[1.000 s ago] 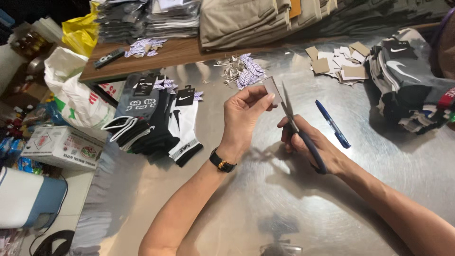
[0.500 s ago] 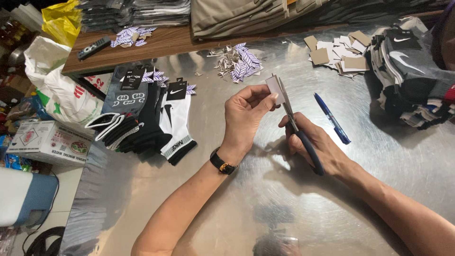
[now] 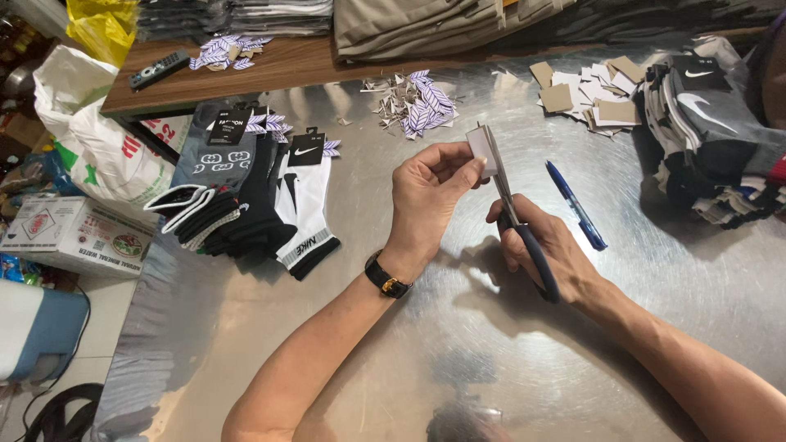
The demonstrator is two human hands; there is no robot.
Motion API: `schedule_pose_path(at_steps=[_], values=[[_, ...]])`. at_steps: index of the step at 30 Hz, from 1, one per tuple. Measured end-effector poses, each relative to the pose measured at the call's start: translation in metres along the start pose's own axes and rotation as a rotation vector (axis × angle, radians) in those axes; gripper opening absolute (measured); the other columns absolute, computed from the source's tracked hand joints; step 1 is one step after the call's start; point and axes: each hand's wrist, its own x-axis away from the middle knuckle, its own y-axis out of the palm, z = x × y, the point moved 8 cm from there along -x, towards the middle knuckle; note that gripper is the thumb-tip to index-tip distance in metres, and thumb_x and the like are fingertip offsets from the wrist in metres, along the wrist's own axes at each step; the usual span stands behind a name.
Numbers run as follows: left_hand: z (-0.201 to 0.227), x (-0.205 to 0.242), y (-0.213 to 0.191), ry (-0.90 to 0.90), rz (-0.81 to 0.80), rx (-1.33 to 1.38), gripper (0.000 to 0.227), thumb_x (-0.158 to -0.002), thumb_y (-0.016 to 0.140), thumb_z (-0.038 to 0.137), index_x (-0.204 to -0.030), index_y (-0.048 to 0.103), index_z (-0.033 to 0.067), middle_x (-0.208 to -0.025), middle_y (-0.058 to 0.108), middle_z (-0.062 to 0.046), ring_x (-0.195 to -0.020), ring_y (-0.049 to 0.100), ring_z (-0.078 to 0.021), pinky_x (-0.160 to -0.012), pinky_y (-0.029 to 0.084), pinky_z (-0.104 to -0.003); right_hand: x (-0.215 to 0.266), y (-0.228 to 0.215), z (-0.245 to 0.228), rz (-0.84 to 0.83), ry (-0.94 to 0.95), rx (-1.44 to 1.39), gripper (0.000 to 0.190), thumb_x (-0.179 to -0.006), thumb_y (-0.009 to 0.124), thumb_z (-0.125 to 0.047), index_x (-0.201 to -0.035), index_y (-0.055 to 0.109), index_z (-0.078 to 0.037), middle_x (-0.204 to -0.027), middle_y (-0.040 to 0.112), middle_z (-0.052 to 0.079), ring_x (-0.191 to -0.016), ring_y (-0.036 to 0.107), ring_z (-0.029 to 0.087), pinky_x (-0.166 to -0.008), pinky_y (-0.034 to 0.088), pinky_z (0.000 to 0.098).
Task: The person draws a leaf pattern on small pieces of paper using a blue pen, then cuts the paper with scissors. The person repeats this process on multiple pieces of paper on a metal table.
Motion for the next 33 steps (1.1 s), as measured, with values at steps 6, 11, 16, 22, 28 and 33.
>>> schedule_pose_path(at_steps=[6,11,16,22,28,33], values=[[-0.002,-0.001,-0.002,-0.027,0.012,-0.003,0.02,-0.096,0.07,0.003,-0.113,0.068,-0.0064,-0.102,0.075,-0.012,-0.091,0.072,-0.0126,-0.087,0.062,-0.029,-0.002,-0.003,0.003,0.04,0.012,0.053,0.064,-0.085,0.052,-0.071,-0.105,0.063,-0.012,-0.051,0.051,-0.003,-0.046,0.057,0.011,-0.044,0.045,0.0293],[-0.005,-0.002,-0.002,-0.026,0.003,0.029,0.02,-0.096,0.072,0.004,-0.113,0.069,-0.0063,-0.1,0.075,-0.011,-0.09,0.071,-0.0117,-0.085,0.061,-0.027,0.0,-0.002,0.002,0.075,0.025,0.018,0.054,-0.087,0.058,-0.063,-0.1,0.065,-0.011,-0.048,0.05,-0.003,-0.041,0.057,0.011,-0.039,0.043,0.029],[-0.009,-0.001,-0.001,-0.043,0.009,0.042,0.021,-0.094,0.073,0.005,-0.111,0.069,-0.0056,-0.099,0.075,-0.01,-0.087,0.071,-0.0114,-0.083,0.06,-0.027,0.002,-0.003,0.004,0.084,0.078,-0.009,0.049,-0.088,0.061,-0.055,-0.101,0.065,-0.007,-0.05,0.051,-0.001,-0.042,0.054,0.012,-0.041,0.042,0.03],[-0.012,-0.002,-0.004,-0.064,0.026,-0.01,0.021,-0.094,0.073,0.008,-0.112,0.071,-0.0035,-0.098,0.076,-0.009,-0.085,0.071,-0.0118,-0.081,0.059,-0.027,0.003,0.006,-0.008,-0.089,-0.098,-0.222,0.063,-0.094,0.053,-0.062,-0.122,0.057,-0.005,-0.08,0.054,-0.002,-0.068,0.06,0.009,-0.061,0.052,0.026],[-0.011,-0.001,-0.002,-0.087,0.022,0.02,0.02,-0.096,0.072,0.01,-0.112,0.071,-0.0023,-0.097,0.076,-0.008,-0.083,0.07,-0.0122,-0.079,0.058,-0.027,0.006,0.002,-0.001,-0.102,-0.08,-0.231,0.068,-0.093,0.052,-0.064,-0.123,0.056,-0.004,-0.083,0.053,0.0,-0.071,0.06,0.011,-0.064,0.054,0.0279],[-0.009,-0.008,-0.009,-0.057,0.004,-0.009,0.017,-0.096,0.071,0.011,-0.107,0.071,-0.0022,-0.093,0.075,-0.008,-0.083,0.071,-0.0142,-0.078,0.059,-0.028,0.005,-0.008,0.006,-0.069,-0.089,-0.172,0.064,-0.095,0.051,-0.061,-0.123,0.056,-0.003,-0.082,0.053,0.002,-0.071,0.062,0.012,-0.063,0.056,0.0286]])
